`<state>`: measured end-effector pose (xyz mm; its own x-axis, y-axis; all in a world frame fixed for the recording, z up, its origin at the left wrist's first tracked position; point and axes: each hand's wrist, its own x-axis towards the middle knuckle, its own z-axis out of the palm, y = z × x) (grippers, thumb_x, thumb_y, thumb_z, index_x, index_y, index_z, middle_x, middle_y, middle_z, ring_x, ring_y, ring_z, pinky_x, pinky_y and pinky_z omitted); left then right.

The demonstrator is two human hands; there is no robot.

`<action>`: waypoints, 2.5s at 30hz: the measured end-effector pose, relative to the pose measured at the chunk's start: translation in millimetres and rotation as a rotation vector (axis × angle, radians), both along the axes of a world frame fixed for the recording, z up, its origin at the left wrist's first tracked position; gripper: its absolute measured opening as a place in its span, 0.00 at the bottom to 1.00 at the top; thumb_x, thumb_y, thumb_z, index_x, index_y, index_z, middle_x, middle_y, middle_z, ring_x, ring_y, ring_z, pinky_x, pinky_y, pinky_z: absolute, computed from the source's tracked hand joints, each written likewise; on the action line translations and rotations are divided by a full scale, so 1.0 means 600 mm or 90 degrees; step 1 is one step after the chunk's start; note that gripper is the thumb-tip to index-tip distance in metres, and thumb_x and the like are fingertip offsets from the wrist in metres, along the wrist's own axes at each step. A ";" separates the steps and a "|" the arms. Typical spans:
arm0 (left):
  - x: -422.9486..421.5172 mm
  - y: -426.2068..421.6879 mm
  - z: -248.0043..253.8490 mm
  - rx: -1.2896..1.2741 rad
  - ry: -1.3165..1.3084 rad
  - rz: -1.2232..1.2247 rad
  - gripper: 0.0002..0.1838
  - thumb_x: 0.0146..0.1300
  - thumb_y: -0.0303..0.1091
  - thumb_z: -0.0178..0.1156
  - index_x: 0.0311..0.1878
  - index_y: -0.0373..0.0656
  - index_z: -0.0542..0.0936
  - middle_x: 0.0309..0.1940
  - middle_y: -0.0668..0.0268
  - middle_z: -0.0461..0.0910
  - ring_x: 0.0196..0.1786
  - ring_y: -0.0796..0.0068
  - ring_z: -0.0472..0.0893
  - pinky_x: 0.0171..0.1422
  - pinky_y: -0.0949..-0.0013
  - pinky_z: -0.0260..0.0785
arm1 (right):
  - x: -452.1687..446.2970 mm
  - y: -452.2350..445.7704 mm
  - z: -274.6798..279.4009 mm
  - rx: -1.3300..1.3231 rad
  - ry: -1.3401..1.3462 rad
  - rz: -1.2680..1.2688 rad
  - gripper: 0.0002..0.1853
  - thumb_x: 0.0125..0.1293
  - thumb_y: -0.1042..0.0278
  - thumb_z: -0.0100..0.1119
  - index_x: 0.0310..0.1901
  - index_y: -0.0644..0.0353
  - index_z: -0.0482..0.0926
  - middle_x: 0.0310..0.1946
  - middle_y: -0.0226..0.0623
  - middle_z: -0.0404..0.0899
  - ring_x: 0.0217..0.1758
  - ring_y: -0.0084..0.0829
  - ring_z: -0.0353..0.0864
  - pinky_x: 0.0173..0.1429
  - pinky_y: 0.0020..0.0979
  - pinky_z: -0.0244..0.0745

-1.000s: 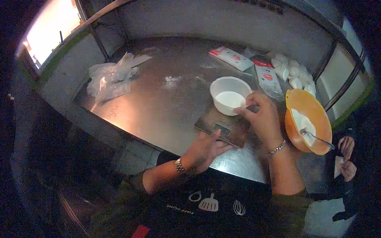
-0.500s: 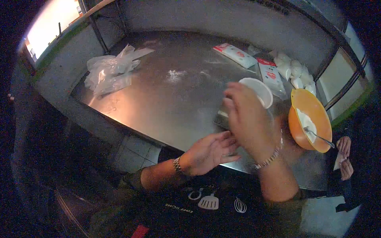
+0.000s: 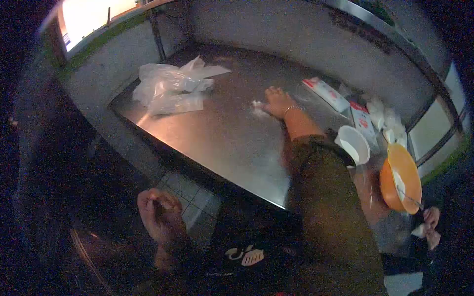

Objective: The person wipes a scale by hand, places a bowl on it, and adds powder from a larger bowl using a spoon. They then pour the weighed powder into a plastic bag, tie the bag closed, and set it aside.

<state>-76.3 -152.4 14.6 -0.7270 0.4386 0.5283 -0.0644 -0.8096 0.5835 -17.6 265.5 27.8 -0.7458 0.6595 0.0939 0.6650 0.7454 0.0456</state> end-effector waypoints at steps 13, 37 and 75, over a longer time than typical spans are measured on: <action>0.036 0.044 0.023 0.024 0.703 0.305 0.04 0.59 0.27 0.56 0.38 0.40 0.77 0.37 0.61 0.80 0.45 0.59 0.79 0.48 0.57 0.72 | -0.135 -0.466 0.004 -0.687 0.143 0.467 0.29 0.63 0.72 0.48 0.67 0.43 0.59 0.59 0.50 0.66 0.62 0.45 0.67 0.66 0.36 0.61; -0.036 -0.104 -0.005 -0.103 0.497 0.440 0.06 0.63 0.32 0.52 0.34 0.40 0.73 0.21 0.65 0.71 0.27 0.71 0.71 0.28 0.68 0.67 | -0.052 -0.221 0.011 -0.141 0.343 0.109 0.20 0.61 0.65 0.53 0.54 0.61 0.72 0.56 0.49 0.68 0.57 0.46 0.68 0.63 0.40 0.62; -0.130 -0.001 -0.209 -0.420 0.137 0.408 0.32 0.69 0.57 0.33 0.66 0.41 0.59 0.66 0.56 0.60 0.69 0.59 0.59 0.70 0.53 0.49 | -0.052 -0.578 -0.067 -0.527 0.349 0.727 0.32 0.70 0.44 0.32 0.68 0.57 0.52 0.67 0.43 0.54 0.71 0.37 0.54 0.73 0.36 0.47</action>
